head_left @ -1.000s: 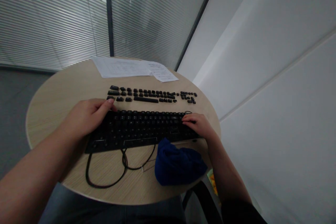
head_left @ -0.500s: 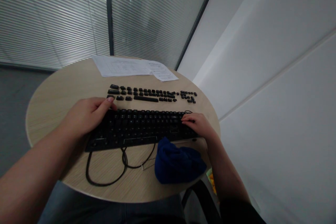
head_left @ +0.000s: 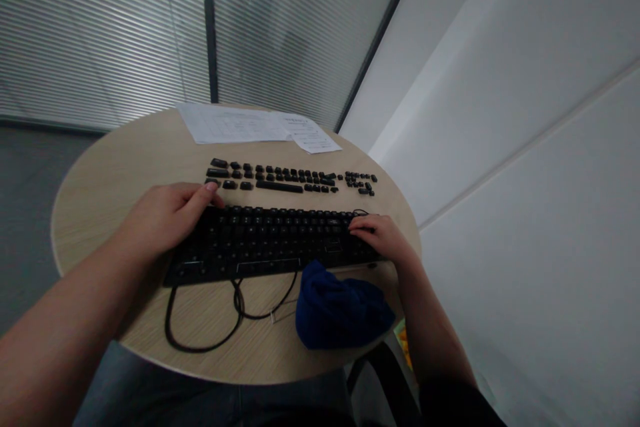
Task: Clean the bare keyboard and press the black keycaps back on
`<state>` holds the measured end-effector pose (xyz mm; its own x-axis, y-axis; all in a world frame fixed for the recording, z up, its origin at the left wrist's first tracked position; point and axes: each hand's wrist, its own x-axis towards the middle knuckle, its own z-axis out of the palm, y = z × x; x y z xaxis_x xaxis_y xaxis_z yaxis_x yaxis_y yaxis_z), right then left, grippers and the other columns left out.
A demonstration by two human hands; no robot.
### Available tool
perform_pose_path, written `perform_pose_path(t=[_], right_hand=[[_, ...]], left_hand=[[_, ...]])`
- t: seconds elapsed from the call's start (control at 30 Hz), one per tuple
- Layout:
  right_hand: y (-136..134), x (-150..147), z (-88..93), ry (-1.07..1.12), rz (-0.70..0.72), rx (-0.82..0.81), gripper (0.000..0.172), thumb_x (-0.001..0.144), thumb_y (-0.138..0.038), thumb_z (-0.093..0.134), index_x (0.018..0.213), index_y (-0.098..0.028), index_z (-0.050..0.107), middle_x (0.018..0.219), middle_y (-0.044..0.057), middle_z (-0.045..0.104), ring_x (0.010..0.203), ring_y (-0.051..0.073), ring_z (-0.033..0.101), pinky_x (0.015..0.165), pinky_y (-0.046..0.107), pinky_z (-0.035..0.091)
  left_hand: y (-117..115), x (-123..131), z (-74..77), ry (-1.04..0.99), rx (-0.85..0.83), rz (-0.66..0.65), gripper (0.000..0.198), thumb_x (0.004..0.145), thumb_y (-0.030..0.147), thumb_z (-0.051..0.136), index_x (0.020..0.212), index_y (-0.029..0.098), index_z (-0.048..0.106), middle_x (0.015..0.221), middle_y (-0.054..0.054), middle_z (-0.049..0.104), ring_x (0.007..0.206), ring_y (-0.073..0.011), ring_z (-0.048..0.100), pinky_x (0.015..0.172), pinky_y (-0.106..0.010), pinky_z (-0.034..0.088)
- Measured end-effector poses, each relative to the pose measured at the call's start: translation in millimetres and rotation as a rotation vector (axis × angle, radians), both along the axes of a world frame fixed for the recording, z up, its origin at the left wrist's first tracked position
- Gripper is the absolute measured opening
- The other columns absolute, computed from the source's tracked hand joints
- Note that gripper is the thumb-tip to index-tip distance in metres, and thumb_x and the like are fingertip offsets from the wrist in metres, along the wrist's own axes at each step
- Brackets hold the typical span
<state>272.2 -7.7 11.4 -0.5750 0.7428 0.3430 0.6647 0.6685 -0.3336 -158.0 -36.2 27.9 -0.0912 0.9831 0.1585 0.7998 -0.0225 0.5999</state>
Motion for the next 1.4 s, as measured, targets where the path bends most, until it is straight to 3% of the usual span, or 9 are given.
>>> perform_pose_path(t=[0.27,0.5,0.63,0.83,0.97,1.17,1.27,1.4], right_hand=[[1,0,1.7,-0.078,0.037,0.107,0.012,0.095,-0.026,0.069,0.094,-0.027,0.081,0.095,0.005,0.077,0.092,0.021,0.070,0.087,0.038,0.054],[-1,-1,3.1,-0.059,-0.025,-0.064,0.009,0.092,-0.024,0.071,0.091,-0.024,0.080,0.085,0.003,0.072,0.081,0.017,0.067,0.074,0.031,0.051],[-2,0,2.7,0.037,-0.002,-0.007,0.013,0.094,-0.028,0.068,0.092,-0.025,0.080,0.082,0.004,0.072,0.079,0.018,0.067,0.073,0.032,0.051],[8,26,24.0,0.394,-0.293,0.234,0.021,0.094,-0.039,0.066,0.093,-0.023,0.080,0.084,0.006,0.073,0.074,0.019,0.064,0.069,0.033,0.052],[45,43,41.4,0.286,-0.388,0.205,0.025,0.091,-0.041,0.067,0.095,-0.020,0.081,0.087,0.006,0.077,0.071,0.018,0.065,0.069,0.031,0.052],[142,35,51.5,-0.203,-0.508,0.067,0.023,0.093,-0.027,0.063,0.107,-0.021,0.081,0.102,0.006,0.080,0.091,0.020,0.072,0.086,0.030,0.054],[185,24,51.8,-0.288,-0.508,0.010,0.022,0.089,-0.021,0.067,0.105,-0.019,0.082,0.101,0.007,0.081,0.092,0.020,0.073,0.087,0.029,0.053],[222,13,47.5,-0.379,-0.458,-0.077,0.020,0.084,-0.017,0.073,0.102,-0.019,0.083,0.099,0.006,0.081,0.090,0.019,0.073,0.084,0.026,0.053]], left_hand=[[0,1,1.6,0.000,0.005,0.014,0.064,0.086,0.066,0.028,0.087,0.024,0.076,0.076,-0.007,0.071,0.078,-0.0259,0.064,0.077,-0.038,0.045],[0,1,1.9,0.000,-0.011,0.004,0.062,0.086,0.064,0.030,0.088,0.023,0.076,0.077,-0.008,0.072,0.078,-0.0272,0.064,0.076,-0.038,0.044],[0,-1,0.9,0.015,0.003,-0.002,0.062,0.085,0.066,0.031,0.085,0.024,0.076,0.080,-0.007,0.073,0.081,-0.0281,0.066,0.077,-0.037,0.045],[2,-2,-0.5,0.037,0.009,-0.045,0.061,0.086,0.066,0.033,0.084,0.026,0.078,0.092,-0.009,0.077,0.088,-0.0300,0.068,0.084,-0.042,0.048],[5,-2,-3.9,0.079,0.034,-0.059,0.063,0.086,0.068,0.029,0.081,0.026,0.077,0.095,-0.011,0.076,0.090,-0.0317,0.067,0.088,-0.047,0.049],[5,-2,-6.5,0.119,0.054,-0.098,0.066,0.087,0.070,0.026,0.079,0.027,0.075,0.097,-0.012,0.076,0.094,-0.0327,0.068,0.091,-0.050,0.050],[4,-1,-4.8,0.134,0.067,-0.095,0.067,0.087,0.070,0.023,0.076,0.028,0.074,0.097,-0.012,0.076,0.095,-0.0332,0.068,0.091,-0.051,0.051],[5,-3,-7.4,0.180,0.110,-0.130,0.066,0.089,0.069,0.023,0.078,0.029,0.075,0.093,-0.011,0.077,0.093,-0.0314,0.069,0.091,-0.051,0.052]])
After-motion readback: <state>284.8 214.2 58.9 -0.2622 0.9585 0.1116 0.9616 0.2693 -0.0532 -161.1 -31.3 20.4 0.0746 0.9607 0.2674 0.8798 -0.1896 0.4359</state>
